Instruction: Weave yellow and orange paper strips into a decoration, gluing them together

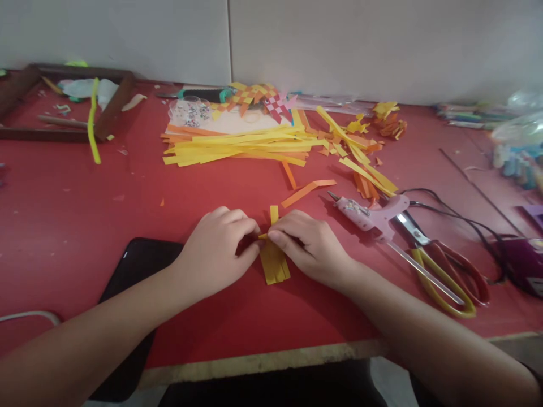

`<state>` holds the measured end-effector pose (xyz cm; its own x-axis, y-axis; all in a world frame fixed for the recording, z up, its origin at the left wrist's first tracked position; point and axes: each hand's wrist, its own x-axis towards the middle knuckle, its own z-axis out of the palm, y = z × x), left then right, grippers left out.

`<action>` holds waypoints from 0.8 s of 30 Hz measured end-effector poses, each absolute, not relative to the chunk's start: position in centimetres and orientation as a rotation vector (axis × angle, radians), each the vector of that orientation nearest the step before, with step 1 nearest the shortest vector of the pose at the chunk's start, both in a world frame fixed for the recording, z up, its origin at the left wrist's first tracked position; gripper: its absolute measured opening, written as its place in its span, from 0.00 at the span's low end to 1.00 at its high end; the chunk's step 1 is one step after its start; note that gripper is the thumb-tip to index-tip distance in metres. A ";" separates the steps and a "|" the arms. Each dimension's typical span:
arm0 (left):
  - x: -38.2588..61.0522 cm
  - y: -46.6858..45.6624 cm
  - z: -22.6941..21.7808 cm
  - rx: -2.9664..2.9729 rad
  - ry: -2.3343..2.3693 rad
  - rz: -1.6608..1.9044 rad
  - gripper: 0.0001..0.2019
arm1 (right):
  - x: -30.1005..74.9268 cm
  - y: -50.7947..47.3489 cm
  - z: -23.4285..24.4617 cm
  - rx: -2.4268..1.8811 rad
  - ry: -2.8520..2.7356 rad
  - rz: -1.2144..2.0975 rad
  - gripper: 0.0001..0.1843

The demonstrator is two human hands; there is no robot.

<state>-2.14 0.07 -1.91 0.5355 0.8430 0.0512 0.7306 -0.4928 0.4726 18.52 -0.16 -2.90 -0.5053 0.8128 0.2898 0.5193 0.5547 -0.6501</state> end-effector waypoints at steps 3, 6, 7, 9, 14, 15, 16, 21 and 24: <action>-2.0 0.1 -1.8 2.386 1.320 0.369 0.08 | 18.9 -0.2 -2.7 -1.042 -2.237 0.704 0.06; -1.8 0.2 -1.6 2.402 1.338 0.345 0.11 | 19.2 -0.3 -2.7 -1.012 -2.278 0.700 0.06; -1.8 0.2 -1.6 2.413 1.342 0.340 0.11 | 19.2 -0.3 -2.8 -0.991 -2.290 0.697 0.06; -1.7 0.3 -1.6 2.437 1.351 0.334 0.13 | 19.2 -0.2 -2.9 -0.951 -2.310 0.680 0.06; -1.8 0.1 -1.9 2.390 1.449 0.427 0.10 | 19.1 -0.2 -3.2 -0.940 -2.332 0.609 0.07; -1.8 0.0 -1.9 2.369 1.470 0.465 0.08 | 19.1 -0.2 -3.2 -0.929 -2.336 0.593 0.08; -1.9 -0.1 -1.9 2.357 1.481 0.506 0.07 | 19.1 -0.2 -3.2 -0.917 -2.341 0.578 0.08; -2.7 -0.8 -1.6 2.585 1.317 0.627 0.08 | 19.1 -0.3 -3.4 -0.915 -2.364 0.559 0.08; -3.0 -1.2 -1.7 2.794 1.098 0.573 0.12 | 19.1 -0.4 -3.4 -0.943 -2.333 0.599 0.06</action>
